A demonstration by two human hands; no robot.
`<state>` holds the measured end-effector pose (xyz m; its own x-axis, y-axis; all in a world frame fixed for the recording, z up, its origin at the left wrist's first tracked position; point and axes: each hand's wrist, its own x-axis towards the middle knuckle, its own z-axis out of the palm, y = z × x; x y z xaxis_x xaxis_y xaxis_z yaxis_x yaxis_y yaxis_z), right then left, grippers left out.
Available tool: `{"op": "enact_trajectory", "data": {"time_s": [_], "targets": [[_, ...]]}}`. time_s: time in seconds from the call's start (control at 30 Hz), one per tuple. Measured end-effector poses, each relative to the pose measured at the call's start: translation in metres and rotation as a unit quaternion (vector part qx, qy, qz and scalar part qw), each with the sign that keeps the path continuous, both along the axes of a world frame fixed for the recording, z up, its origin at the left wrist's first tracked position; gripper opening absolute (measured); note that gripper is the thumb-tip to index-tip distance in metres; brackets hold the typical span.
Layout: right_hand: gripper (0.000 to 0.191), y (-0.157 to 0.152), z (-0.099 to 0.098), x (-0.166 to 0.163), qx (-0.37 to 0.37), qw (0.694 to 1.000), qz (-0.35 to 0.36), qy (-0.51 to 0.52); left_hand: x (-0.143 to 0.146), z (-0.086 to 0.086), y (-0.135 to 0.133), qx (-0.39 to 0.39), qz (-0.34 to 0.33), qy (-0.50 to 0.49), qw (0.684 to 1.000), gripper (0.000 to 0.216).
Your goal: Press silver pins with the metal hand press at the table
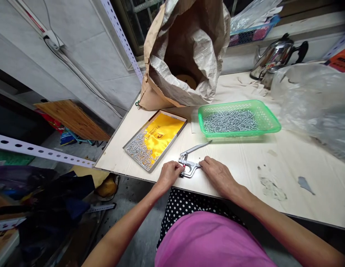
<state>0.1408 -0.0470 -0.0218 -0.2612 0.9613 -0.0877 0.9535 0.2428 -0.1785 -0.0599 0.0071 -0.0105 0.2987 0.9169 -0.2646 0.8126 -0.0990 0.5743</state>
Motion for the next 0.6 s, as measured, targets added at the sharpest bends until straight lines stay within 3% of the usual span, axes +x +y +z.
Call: {"op": "enact_trajectory", "data": {"time_s": [0.27,0.47,0.6], "targets": [[0.021,0.000,0.007,-0.001,-0.021,1.000,-0.002,-0.013,0.000,0.002,0.015,-0.067,-0.057,0.036,0.995,0.026],[0.020,0.000,0.006,-0.002,-0.020,1.000,0.006,-0.020,-0.002,0.008,0.014,-0.210,-0.009,0.000,0.978,0.029],[0.019,0.001,0.005,-0.002,-0.014,1.000,0.009,-0.019,0.000,0.010,0.013,-0.228,0.007,0.007,0.974,0.028]]}}
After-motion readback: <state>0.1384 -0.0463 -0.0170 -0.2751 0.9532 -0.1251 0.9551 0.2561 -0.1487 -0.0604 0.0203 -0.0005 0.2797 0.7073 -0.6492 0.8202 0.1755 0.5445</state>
